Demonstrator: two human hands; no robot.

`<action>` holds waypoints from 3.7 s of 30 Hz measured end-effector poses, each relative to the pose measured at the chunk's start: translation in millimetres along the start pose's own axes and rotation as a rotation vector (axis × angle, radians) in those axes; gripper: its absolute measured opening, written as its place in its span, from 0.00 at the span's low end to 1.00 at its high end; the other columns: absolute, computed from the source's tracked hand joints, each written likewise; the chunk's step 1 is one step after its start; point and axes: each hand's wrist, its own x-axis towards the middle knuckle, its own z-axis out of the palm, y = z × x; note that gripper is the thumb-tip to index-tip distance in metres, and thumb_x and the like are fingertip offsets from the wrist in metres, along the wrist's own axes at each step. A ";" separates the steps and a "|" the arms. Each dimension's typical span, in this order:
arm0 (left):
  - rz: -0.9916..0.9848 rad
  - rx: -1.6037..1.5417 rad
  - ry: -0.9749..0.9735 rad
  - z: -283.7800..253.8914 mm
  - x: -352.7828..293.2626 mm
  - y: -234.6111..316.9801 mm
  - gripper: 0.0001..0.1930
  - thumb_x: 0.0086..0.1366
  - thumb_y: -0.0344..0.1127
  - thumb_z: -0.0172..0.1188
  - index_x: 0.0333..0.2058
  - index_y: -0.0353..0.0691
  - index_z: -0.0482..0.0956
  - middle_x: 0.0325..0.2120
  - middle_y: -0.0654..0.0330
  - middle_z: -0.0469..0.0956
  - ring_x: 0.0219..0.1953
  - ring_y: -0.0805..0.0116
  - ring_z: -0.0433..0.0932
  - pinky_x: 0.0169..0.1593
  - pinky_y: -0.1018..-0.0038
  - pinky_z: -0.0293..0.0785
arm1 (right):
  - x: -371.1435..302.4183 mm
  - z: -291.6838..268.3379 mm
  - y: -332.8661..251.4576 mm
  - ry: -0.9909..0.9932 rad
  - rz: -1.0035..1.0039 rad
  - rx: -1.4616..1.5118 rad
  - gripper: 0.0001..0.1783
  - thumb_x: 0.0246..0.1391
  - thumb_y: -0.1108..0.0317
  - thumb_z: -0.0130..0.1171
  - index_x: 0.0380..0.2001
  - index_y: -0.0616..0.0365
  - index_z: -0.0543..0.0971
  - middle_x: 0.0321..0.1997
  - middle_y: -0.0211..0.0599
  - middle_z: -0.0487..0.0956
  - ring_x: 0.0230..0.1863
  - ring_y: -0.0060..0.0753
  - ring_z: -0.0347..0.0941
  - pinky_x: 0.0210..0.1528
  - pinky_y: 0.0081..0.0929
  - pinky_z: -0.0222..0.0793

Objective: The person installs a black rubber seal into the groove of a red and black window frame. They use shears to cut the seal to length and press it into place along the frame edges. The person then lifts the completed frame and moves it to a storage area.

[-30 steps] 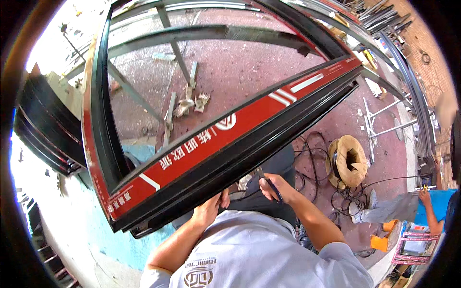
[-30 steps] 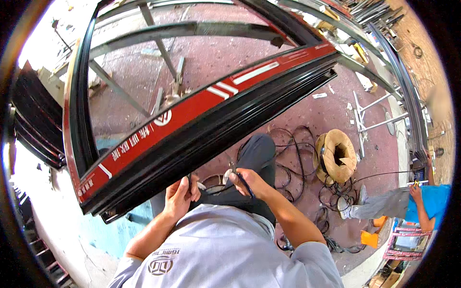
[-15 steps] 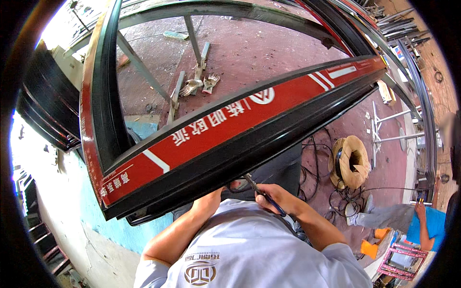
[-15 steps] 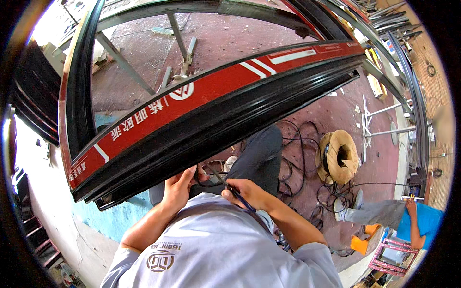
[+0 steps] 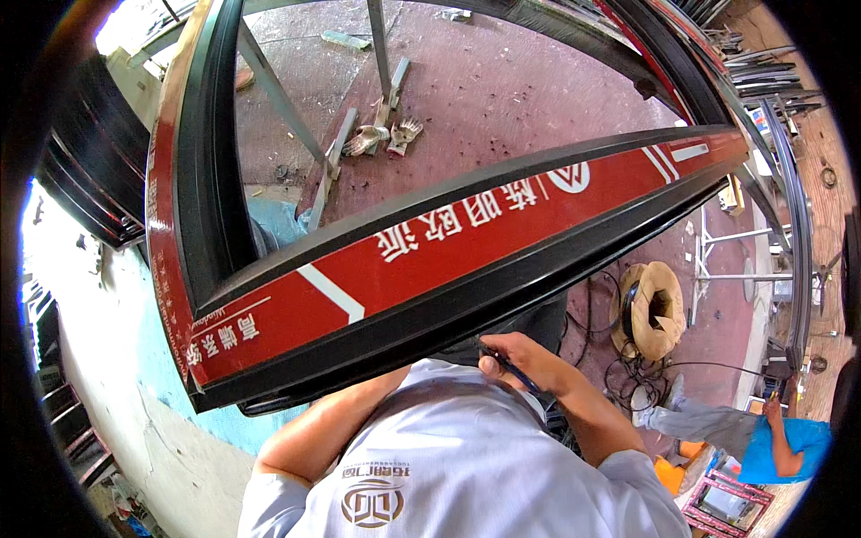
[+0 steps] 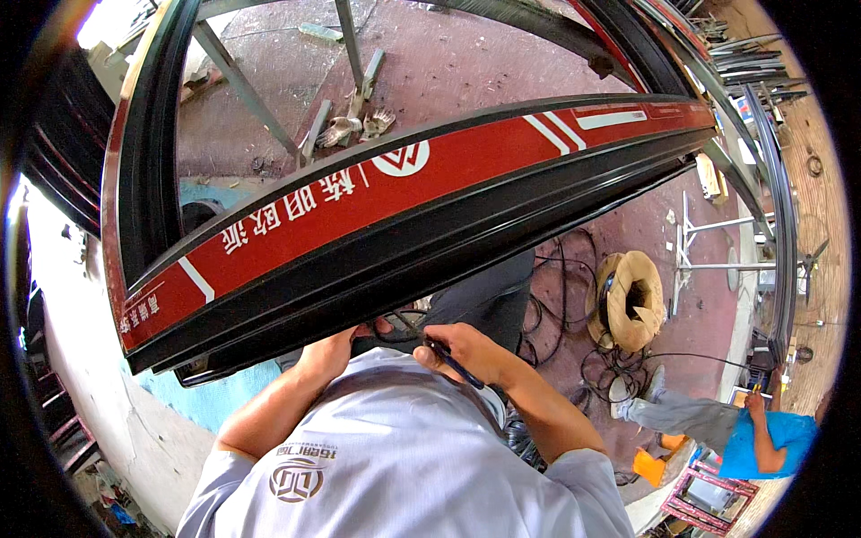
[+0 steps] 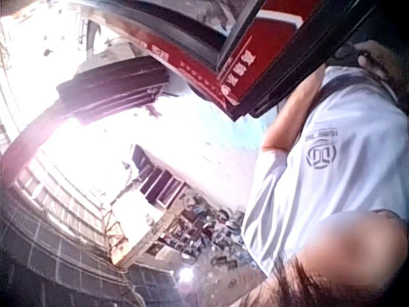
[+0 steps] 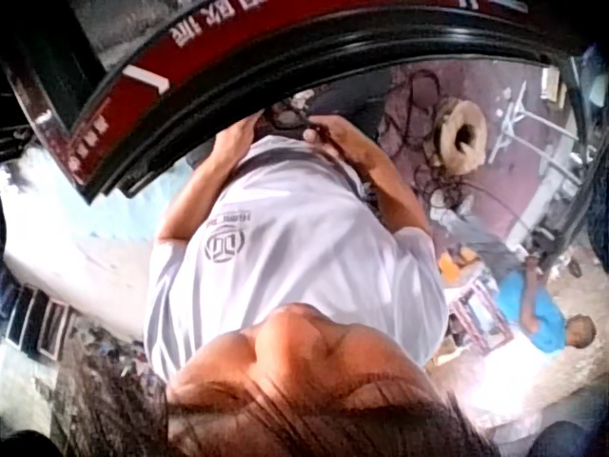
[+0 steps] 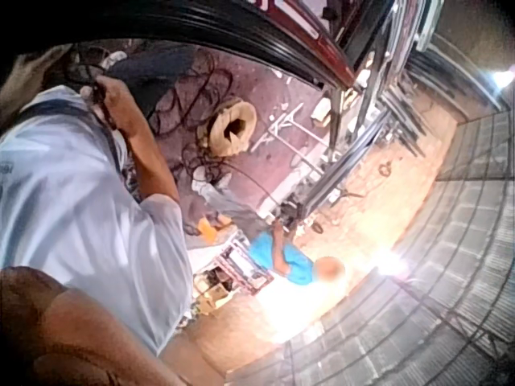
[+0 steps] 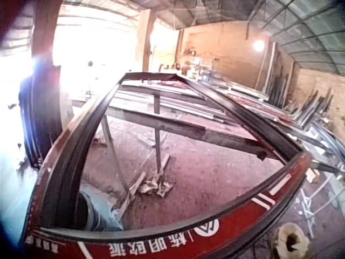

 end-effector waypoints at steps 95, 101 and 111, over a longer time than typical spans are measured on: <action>0.069 -0.041 0.096 -2.1 -21.5 -1.6 0.09 0.78 0.32 0.57 0.47 0.32 0.80 0.39 0.55 0.81 0.41 0.62 0.83 0.54 0.59 0.85 | 1.6 8.5 4.5 -0.026 -0.026 0.178 0.30 0.70 0.39 0.58 0.31 0.59 0.74 0.24 0.22 0.65 0.29 0.17 0.59 0.29 0.24 0.58; 0.086 -0.026 0.103 -2.5 -14.7 -0.8 0.08 0.78 0.31 0.57 0.47 0.32 0.80 0.39 0.55 0.81 0.41 0.62 0.83 0.55 0.58 0.85 | 2.9 6.0 4.1 -0.026 0.015 0.112 0.27 0.73 0.46 0.58 0.30 0.59 0.73 0.22 0.23 0.64 0.26 0.19 0.59 0.27 0.27 0.58; 0.154 0.069 0.157 -6.9 -8.5 -3.3 0.08 0.78 0.30 0.57 0.47 0.32 0.80 0.39 0.55 0.81 0.41 0.61 0.83 0.55 0.58 0.85 | 36.6 -21.7 41.8 0.275 0.150 -0.069 0.18 0.68 0.55 0.62 0.37 0.61 0.84 0.30 0.54 0.82 0.33 0.55 0.80 0.36 0.44 0.76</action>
